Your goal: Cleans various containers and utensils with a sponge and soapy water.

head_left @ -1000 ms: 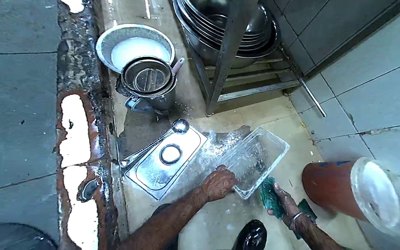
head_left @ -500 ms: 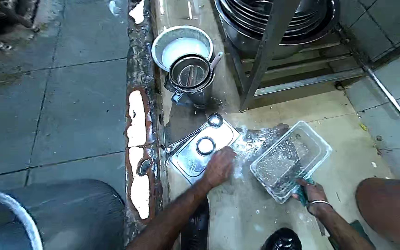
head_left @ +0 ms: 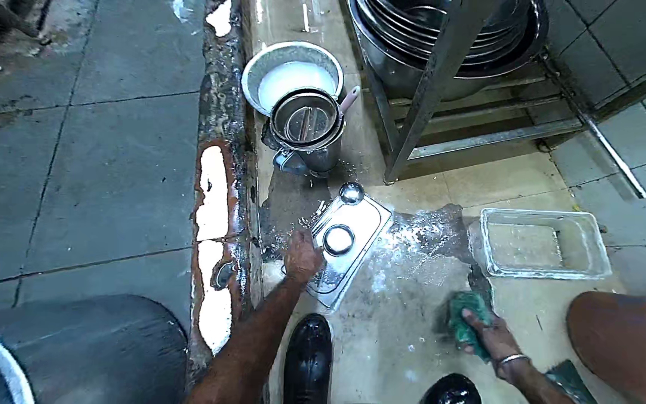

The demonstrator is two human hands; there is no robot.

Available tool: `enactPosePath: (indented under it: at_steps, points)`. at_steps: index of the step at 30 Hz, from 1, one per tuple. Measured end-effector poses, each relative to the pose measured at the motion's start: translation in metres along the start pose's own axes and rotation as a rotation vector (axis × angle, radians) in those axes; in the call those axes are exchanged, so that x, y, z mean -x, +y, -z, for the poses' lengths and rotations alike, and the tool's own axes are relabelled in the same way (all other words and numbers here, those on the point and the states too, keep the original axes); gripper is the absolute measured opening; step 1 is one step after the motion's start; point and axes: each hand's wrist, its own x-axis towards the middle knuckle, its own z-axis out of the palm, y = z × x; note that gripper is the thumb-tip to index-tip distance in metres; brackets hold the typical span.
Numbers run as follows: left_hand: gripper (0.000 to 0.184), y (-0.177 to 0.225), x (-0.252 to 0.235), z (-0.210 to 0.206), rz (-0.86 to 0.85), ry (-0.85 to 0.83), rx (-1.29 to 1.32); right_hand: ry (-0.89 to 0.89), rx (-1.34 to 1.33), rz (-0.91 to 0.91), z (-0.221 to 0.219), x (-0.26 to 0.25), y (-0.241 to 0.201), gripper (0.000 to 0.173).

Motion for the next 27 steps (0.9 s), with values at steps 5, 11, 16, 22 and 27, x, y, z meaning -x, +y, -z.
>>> enactPosePath:
  at_steps: [5, 11, 16, 22, 27]
  points:
    - [0.071, 0.057, 0.023, -0.028, -0.181, -0.162, 0.033, -0.302, 0.446, 0.303, -0.070, 0.000, -0.012, 0.048]
    - [0.067, 0.127, 0.068, -0.058, -0.589, -0.415, -0.076, -0.234, 0.734, 0.580, -0.097, 0.007, -0.050, 0.049]
    - [0.055, 0.121, 0.085, -0.062, -0.792, -0.591, -0.039, -0.163, 1.050, 0.663, -0.113, -0.012, -0.094, 0.051]
    - [0.038, 0.049, 0.099, -0.058, -0.679, -0.571, 0.208, -0.049, 1.222, 0.680, -0.148, -0.070, -0.111, 0.052]
    - [0.035, 0.004, 0.106, -0.064, -0.556, -0.525, 0.329, 0.043, 1.254, 0.627, -0.148, -0.077, -0.084, 0.051]
